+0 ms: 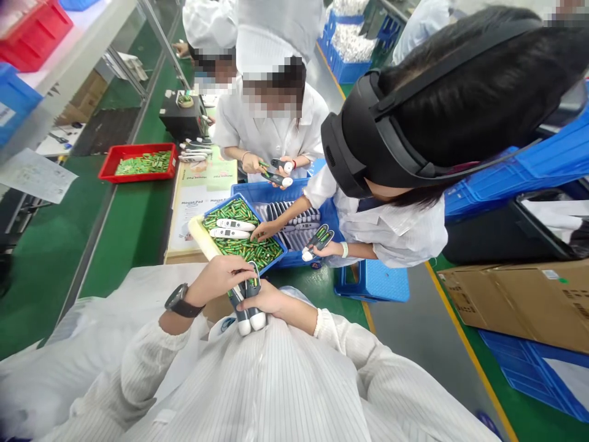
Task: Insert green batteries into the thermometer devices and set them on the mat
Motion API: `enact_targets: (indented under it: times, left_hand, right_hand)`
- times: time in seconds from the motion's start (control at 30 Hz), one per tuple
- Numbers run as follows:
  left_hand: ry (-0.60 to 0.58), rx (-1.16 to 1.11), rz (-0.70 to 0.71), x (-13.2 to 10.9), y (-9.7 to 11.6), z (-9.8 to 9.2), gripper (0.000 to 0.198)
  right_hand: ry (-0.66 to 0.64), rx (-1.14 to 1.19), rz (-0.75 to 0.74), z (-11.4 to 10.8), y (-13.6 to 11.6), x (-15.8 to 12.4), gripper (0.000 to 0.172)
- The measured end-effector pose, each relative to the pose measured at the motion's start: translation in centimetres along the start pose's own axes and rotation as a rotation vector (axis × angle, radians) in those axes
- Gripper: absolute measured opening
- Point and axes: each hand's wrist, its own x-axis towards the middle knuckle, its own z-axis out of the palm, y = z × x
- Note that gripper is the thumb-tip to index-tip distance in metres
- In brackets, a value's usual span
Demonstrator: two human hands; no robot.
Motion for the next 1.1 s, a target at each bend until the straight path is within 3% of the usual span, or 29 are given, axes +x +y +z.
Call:
enact_targets:
  times: [0.1,0.2,0.5,0.77,1.1]
  left_hand:
    - [-0.045,0.094,0.109,-0.1,0.0,0.5,0.032]
    - [-0.023,0.124,0.132,-0.4,-0.1,1.1,0.032]
    - [0.168,0.064,0.044,-1.8,-0.4,2.9,0.026]
    - [0.187,0.126,-0.082,-2.6,-1.0,3.7,0.022]
    - [0.236,-0.021,-0.095,-3.8,-1.2,3.0,0.021]
  right_hand:
    - [-0.020,0.032,-0.008,0.2,0.3,-0.1,0.045]
    - [-0.025,0.066,0.019,0.5,0.4,-0.1,0.042]
    - [0.049,0.073,0.100,1.0,-0.3,-1.1,0.044]
    - [0.057,0.136,0.084,2.0,-0.7,-1.1,0.046]
    - [-0.044,-0.037,0.105,1.5,0.5,-0.2,0.040]
